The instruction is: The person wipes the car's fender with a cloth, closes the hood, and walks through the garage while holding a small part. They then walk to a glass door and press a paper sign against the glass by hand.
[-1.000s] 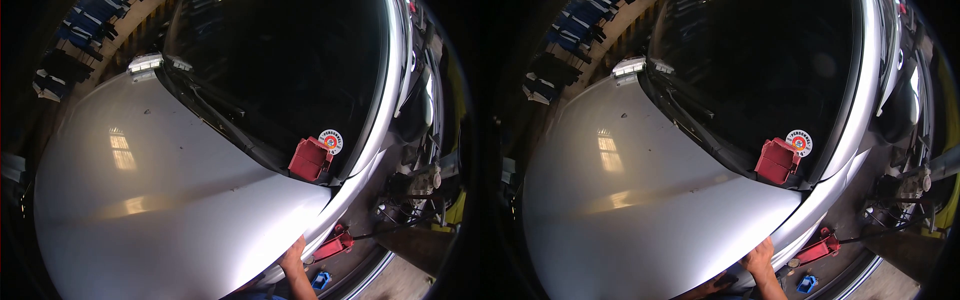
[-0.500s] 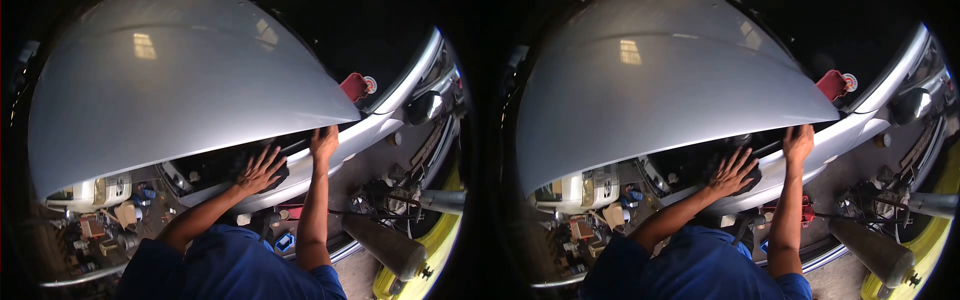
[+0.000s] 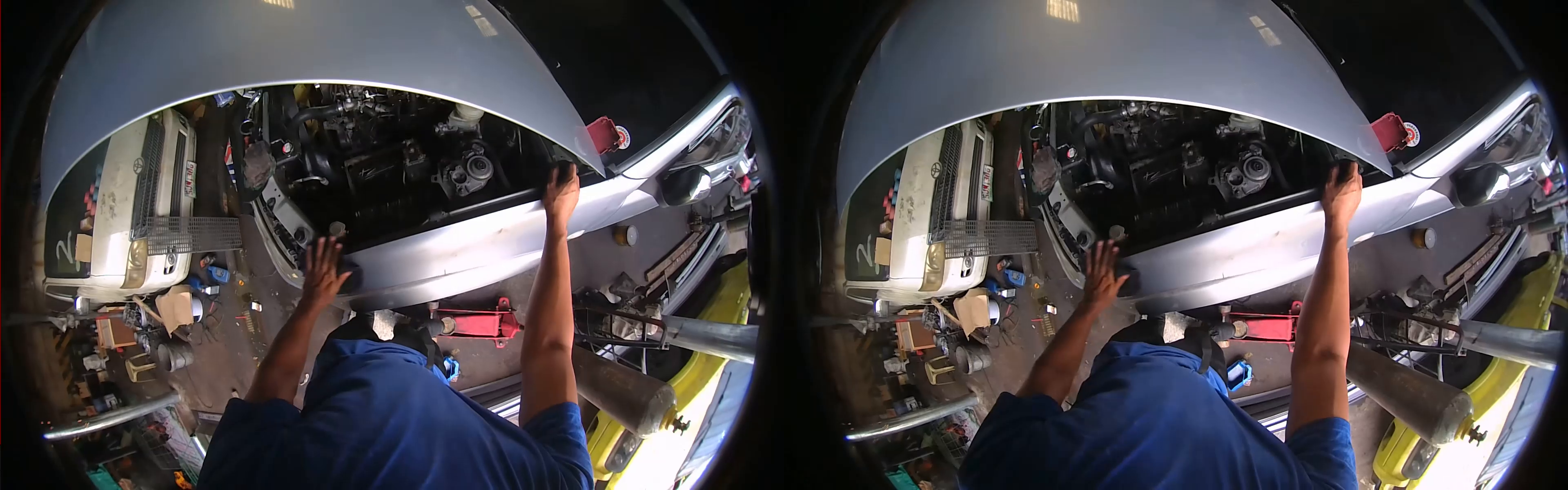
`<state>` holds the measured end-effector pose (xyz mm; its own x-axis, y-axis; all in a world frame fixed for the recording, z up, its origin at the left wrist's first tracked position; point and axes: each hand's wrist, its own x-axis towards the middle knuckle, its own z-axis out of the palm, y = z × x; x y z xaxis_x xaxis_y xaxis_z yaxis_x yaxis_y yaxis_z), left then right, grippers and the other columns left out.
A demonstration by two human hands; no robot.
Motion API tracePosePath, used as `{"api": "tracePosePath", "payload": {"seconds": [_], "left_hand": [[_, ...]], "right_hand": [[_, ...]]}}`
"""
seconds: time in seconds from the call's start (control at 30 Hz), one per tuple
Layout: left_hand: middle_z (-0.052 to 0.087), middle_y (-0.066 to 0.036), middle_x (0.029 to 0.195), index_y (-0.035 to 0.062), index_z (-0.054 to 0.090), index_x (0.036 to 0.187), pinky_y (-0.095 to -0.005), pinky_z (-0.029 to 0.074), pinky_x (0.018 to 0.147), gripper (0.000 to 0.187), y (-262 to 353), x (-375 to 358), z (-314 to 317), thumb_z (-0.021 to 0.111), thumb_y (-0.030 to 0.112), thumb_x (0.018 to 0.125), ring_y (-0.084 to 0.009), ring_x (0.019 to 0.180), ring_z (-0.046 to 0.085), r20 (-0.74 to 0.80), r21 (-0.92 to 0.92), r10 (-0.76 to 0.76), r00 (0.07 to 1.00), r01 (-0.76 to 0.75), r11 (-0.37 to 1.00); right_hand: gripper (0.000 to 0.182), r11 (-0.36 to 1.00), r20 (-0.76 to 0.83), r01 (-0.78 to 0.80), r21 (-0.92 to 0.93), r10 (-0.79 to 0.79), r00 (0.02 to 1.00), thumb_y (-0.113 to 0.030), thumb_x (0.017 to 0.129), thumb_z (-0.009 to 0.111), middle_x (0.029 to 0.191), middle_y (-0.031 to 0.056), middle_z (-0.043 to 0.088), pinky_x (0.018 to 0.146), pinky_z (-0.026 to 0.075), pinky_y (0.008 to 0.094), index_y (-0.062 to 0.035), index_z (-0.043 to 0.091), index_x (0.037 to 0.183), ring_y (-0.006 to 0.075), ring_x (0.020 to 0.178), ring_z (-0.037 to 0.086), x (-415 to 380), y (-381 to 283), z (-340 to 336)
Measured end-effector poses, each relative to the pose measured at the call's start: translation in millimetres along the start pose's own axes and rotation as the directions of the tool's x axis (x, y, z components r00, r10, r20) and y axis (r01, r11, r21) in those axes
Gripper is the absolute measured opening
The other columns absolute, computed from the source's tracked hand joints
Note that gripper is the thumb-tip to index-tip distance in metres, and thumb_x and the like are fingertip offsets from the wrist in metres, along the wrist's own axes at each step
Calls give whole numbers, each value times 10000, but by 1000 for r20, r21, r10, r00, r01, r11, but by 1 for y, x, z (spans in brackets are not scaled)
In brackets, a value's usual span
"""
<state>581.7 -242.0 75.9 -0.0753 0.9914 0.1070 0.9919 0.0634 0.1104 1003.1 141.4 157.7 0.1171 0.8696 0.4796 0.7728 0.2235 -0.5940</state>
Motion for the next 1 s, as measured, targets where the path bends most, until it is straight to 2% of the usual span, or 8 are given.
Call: {"api": "tracePosePath", "payload": {"seconds": [0.1,0.2,0.37,0.53,0.63,0.77,0.87,1.0], "left_hand": [[157,-144,1623,64,241,1539,-578,122,1189,835,-40,-41,9,662,376,889,-353,1502,117,76,23,-248,966,247,969],[134,-166,1623,52,202,1546,-586,132,1183,875,-32,-35,14,683,344,877,-359,1504,95,3,-112,-193,981,192,975],[231,-129,1600,150,443,1451,-657,182,1138,837,81,41,11,766,457,743,-383,1489,143,-212,115,152,965,-130,985],[209,-16,1625,202,352,1511,-641,51,1183,663,199,119,15,494,324,875,-298,1502,165,-238,344,459,856,-367,864],[213,-23,1623,207,312,1530,-603,56,1201,710,200,125,4,512,301,855,-298,1502,169,-230,323,473,850,-392,861],[205,-55,1623,190,313,1530,-578,122,1196,757,127,87,-5,603,421,869,-317,1493,185,-312,67,263,913,-256,965],[210,-76,1618,178,302,1535,-559,179,1183,778,66,48,3,644,434,885,-326,1475,225,-366,1,100,925,-107,994],[202,-99,1616,184,256,1551,-544,226,1166,755,0,28,-37,611,406,922,-335,1455,257,-349,-63,-277,895,273,960]], "right_hand": [[292,999,-34,-2,-41,0,999,-224,916,584,1042,252,631,901,436,507,-8,574,1112,447,1009,561,-1,-1,3],[294,996,-54,42,-79,-47,997,-253,921,583,1020,250,626,887,437,504,-12,576,1088,446,995,561,-1,10,13],[344,996,-44,13,-83,-17,999,-258,926,582,1098,262,623,915,427,501,-2,576,1155,456,1035,558,-3,8,14],[335,992,36,31,-122,-27,999,-276,953,556,1078,287,622,894,444,499,7,574,1131,484,1028,564,0,15,12],[380,997,73,52,65,-57,996,-244,957,560,1130,285,624,915,448,487,8,539,1240,457,1068,588,2,23,11],[442,1000,115,-10,21,8,993,-315,988,532,1158,290,620,910,451,461,54,535,1232,466,1051,584,1,28,11],[440,985,-6,173,13,-173,985,-337,980,527,1185,272,616,931,454,461,3,559,1258,442,1080,587,8,55,25],[464,996,64,70,-63,-66,996,-388,983,507,1188,249,629,880,467,480,-27,546,1272,450,1064,599,13,61,27]]}}
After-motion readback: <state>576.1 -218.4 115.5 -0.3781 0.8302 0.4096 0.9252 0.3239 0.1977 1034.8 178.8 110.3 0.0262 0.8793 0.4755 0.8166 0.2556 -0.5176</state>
